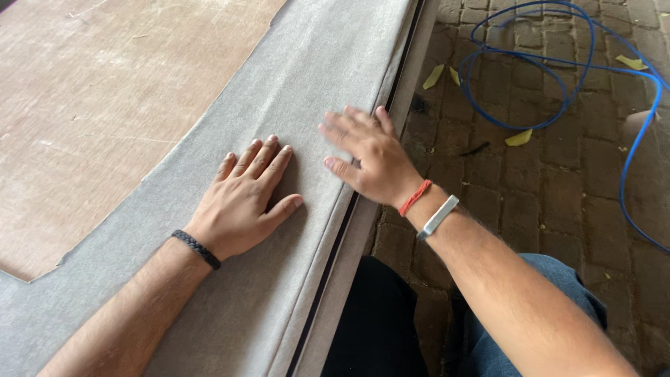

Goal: The person fits a beige fabric cover over a large padded furniture panel, pressing and tucking the fabric edges along the panel's border and around its corners by hand. They use a gray cloth to grip and pull the fabric taut underneath, working along the sides and smoothing the surface.

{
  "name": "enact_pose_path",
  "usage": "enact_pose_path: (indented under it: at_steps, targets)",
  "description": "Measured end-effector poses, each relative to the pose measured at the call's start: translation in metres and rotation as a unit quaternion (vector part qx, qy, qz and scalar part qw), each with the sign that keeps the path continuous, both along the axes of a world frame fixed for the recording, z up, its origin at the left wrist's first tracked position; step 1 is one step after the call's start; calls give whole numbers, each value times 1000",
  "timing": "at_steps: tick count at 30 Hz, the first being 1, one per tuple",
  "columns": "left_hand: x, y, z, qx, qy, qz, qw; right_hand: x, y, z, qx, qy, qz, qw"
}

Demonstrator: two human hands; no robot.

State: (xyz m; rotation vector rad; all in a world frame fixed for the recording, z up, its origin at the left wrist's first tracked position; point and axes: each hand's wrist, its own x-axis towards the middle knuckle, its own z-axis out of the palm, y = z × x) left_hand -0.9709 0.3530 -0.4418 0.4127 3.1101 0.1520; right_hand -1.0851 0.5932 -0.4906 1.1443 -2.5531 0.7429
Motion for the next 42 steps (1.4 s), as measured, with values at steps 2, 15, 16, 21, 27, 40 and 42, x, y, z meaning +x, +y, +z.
enact_pose_path:
  at_steps: [2,15,16,21,27,40,42]
  targets:
    - [-3,4,-1,-8,-3,14,1000,-19,4,-1,-30,0,-9,1000]
    - [-110,84,-2,-27,-4,74,997,-117,34,-43,-249,20,-28,968]
    - [-123,91,-1,-26,-6,81,996,-130,35,-47,-271,20,-42,961]
    - [-190,130,7,-28,-39,134,990,-184,43,-73,-483,-198,-108,846]
    - [-252,144,1,-34,-30,159,986,-243,56,-74,-588,-589,40,553]
    - [-248,114,-18,-8,14,155,988,-253,38,-34,-614,-621,-25,488]
    - [-248,115,-16,-9,12,158,987,-251,39,-28,-621,-614,-33,486]
